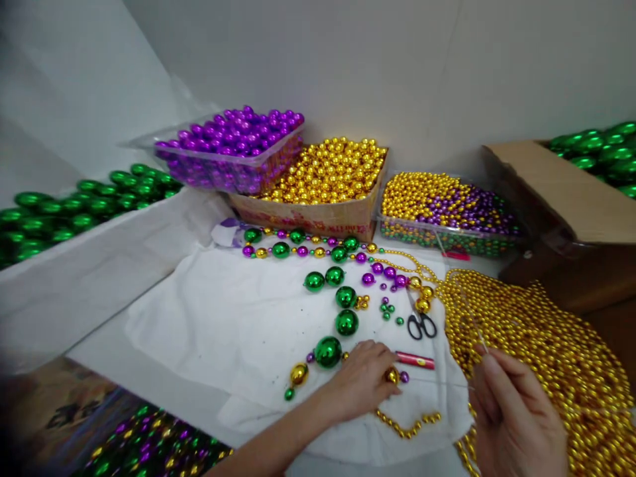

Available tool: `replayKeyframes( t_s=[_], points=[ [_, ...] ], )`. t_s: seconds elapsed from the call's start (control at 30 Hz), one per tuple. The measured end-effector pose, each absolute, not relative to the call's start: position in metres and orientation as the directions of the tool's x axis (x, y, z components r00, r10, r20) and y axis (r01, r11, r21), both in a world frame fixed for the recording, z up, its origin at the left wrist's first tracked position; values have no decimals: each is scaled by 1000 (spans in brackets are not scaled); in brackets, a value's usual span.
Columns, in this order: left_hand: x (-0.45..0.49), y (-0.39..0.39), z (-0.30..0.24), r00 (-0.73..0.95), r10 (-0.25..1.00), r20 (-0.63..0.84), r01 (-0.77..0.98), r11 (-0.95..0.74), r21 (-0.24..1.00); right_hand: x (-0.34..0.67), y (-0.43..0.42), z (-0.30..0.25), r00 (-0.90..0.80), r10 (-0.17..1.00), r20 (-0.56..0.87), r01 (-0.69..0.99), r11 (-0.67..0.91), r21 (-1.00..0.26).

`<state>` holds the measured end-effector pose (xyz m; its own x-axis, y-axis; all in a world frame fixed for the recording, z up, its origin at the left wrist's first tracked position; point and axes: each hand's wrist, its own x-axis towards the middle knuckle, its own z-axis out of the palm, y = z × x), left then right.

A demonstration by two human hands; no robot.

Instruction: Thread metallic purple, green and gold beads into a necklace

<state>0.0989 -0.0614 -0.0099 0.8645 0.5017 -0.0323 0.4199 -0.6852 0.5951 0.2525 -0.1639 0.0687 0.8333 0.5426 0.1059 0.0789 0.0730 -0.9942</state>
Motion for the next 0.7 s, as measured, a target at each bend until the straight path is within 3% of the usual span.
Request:
replayKeyframes(
  t_s=[0.13,0.2,0.33,0.47,0.6,0.7],
  points=[
    [86,-33,8,822,564,74,314,-558,768,248,-168,71,868,496,-39,-39,-9,-999],
    [75,-10,17,725,683,95,323,-458,828,245,-169,72,879,470,-76,-61,-48,-997],
    [52,24,25,413,907,86,539,-319,779,239,-167,74,902,429,-53,-9,-104,-995],
    [54,15,10,351,935,41,680,-285,675,229,-159,75,878,478,16,55,-68,-996],
    [68,0,-7,345,939,-11,627,-222,747,220,-152,78,834,548,64,85,-13,-996],
    [68,4,-5,395,913,-107,466,-99,879,217,-152,80,833,548,79,98,-6,-995]
  ],
)
